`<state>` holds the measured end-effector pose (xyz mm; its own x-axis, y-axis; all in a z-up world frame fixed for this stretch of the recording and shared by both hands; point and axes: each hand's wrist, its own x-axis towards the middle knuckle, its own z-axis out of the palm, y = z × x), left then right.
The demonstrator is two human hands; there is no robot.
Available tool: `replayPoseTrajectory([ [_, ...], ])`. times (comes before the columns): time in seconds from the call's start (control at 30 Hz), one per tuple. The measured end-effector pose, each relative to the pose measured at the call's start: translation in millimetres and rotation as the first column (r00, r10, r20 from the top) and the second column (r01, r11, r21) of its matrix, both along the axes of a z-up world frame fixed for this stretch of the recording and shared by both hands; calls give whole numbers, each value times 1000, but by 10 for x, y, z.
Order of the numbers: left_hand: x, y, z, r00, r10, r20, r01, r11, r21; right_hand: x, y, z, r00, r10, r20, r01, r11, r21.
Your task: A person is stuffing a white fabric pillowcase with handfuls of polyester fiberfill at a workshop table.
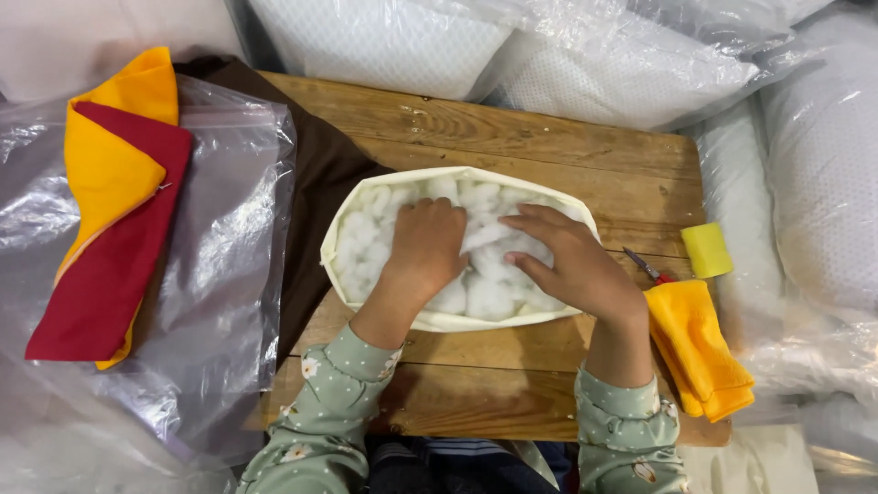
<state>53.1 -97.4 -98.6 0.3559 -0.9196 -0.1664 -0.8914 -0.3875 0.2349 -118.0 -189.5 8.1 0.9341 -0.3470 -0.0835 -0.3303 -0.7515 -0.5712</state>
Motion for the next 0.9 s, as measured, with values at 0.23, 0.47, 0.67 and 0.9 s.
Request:
replayPoseTrajectory([
  [0.23,230,979,1397,811,-417,-410,154,829,-538,-426,-237,185,927,-48,371,0,992,129],
  [0.47,710,1274,1273,836,300,-461,-442,864,-240,-450,-971,-558,930,-358,87,300,872,385],
  [0.67,879,1114,929,760,341,-553,-436,899,-45,-244,-949,-574,983,-173,-66,181,825,536],
  [0.9,1042,1085,579,940,197,-278,-273,923,-270,-423,-1114,-878,948,-318,-2,288,855,432],
])
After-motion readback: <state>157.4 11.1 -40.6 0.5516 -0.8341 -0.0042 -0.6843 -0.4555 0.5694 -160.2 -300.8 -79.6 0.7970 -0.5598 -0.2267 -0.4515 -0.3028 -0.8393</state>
